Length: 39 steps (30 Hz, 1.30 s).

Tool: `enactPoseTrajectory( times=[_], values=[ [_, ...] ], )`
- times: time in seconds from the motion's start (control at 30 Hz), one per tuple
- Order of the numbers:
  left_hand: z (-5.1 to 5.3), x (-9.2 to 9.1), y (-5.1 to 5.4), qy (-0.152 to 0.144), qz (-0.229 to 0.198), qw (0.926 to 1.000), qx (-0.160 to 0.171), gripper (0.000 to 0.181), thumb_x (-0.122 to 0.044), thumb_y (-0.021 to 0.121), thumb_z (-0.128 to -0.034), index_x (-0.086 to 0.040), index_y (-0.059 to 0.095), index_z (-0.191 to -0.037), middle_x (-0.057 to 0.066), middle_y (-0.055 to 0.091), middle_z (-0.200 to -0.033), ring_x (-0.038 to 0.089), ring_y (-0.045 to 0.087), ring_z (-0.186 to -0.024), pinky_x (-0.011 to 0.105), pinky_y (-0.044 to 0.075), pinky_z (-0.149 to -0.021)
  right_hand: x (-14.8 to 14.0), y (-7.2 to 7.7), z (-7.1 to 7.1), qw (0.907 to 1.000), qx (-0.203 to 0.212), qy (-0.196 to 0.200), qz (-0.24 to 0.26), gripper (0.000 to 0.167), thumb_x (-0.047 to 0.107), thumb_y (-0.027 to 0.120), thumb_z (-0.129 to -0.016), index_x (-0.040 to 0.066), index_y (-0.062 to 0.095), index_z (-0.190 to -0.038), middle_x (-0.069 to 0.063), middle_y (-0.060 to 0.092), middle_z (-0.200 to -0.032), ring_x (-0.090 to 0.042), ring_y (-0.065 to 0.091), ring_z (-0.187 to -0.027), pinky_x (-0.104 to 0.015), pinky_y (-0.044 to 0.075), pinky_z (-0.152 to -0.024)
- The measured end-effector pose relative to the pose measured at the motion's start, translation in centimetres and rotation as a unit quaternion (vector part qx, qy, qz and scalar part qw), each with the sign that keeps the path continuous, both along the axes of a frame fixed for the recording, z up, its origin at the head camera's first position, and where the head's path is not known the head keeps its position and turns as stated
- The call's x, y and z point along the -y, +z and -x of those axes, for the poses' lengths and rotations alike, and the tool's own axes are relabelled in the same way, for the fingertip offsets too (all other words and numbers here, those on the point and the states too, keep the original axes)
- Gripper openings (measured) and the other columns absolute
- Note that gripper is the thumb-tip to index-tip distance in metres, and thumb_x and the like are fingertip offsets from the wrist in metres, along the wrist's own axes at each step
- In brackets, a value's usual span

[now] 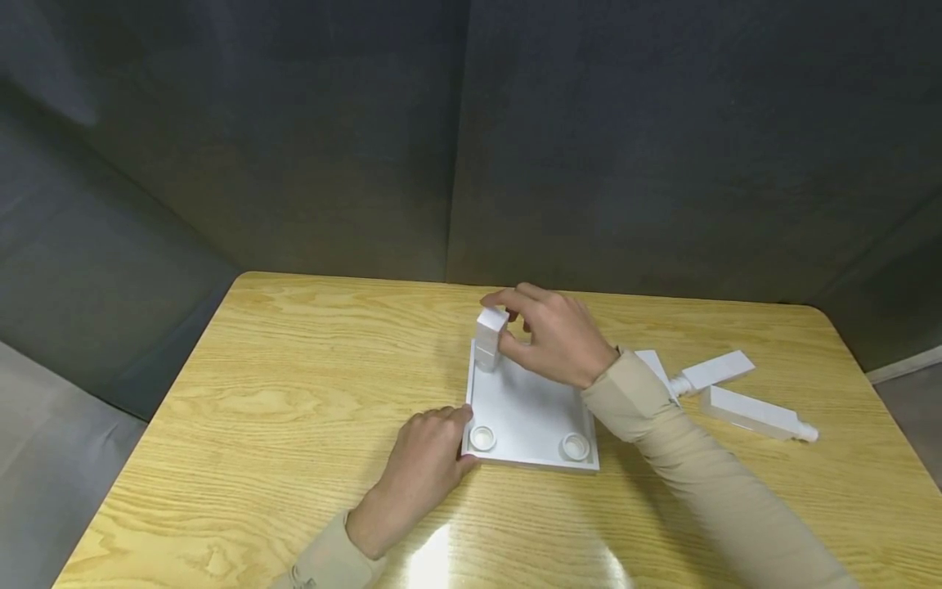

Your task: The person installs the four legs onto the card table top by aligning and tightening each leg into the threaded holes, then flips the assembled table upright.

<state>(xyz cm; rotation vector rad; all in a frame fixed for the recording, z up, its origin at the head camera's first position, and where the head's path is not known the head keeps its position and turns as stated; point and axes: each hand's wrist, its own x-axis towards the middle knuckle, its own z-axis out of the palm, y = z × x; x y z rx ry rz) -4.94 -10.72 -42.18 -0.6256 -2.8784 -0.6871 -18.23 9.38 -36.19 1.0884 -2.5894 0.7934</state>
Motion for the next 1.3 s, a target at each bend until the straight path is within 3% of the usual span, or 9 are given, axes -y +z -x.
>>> enactPoseTrajectory(
  times=[0.4, 1.3],
  values=[
    [0.01, 0.04, -0.07, -0.001, 0.004, 1.0000, 0.000, 0.056, -0.011, 0.101, -0.0742, 0.012, 0.073, -0.117, 0.025, 0.078, -0.105, 0.037, 0.078, -0.093, 0.052, 0.063, -0.083, 0.11, 0.05, -0.07, 0.9999, 0.005, -0.015, 0.000, 0.035, 0.015, 0.074, -0.090, 0.007, 0.076, -0.124, -0.008, 0.074, -0.094, -0.012, 0.055, -0.061, -0.033, 0.047, -0.054],
    [0.16, 0.16, -0.02, -0.002, 0.003, 1.0000, 0.000, 0.056, -0.011, 0.102, -0.0732, 0.011, 0.074, -0.115, 0.023, 0.079, -0.101, 0.036, 0.078, -0.090, 0.051, 0.064, -0.080, 0.21, 0.10, -0.08, 0.9988, 0.020, -0.041, 0.013, 0.030, 0.025, 0.085, -0.091, 0.008, 0.073, -0.113, -0.007, 0.071, -0.089, -0.014, 0.055, -0.060, -0.034, 0.045, -0.054]
  ],
)
